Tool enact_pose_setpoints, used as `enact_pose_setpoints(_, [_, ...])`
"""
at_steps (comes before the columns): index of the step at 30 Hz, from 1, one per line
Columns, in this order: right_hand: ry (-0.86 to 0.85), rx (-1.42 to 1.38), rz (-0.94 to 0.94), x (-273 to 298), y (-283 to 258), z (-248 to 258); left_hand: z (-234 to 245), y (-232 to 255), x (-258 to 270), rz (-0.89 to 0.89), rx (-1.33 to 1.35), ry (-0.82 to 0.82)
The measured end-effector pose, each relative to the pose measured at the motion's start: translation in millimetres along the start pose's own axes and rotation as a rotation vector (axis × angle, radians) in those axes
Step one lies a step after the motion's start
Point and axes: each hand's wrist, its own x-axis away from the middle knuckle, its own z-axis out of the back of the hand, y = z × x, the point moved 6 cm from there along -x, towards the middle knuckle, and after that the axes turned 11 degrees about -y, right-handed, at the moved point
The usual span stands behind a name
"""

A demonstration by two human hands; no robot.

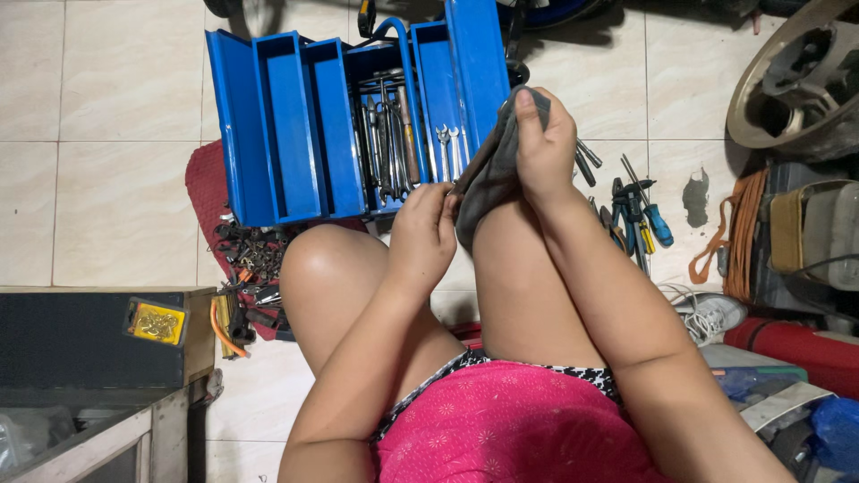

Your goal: The person sits on the floor and wipes several metal hand tools with a dark cloth. They pick up each tool from a blue toolbox or the floor, wipe it, and place it back down, repeating the process for multiple items.

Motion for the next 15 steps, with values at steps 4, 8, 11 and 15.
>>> enact_pose_setpoints(4, [-0.002,-0.268,-0.108,0,10,-7,-3,-6,0,0.049,0.051,-0.020])
enact_pose_setpoints(8, [-0.171,-0.231,-0.161,15,9,-31,-8,-15,-1,0.138,0.331,-0.052])
enact_pose_setpoints(11, [-0.288,-0.152,-0.181,25,11,-45,-6,-18,-2,0.174,0.397,-0.017])
enact_pose_setpoints(15, [-0.213,-0.074,-0.183,16,17,-36,-7,-19,-1,0.178,0.342,-0.050])
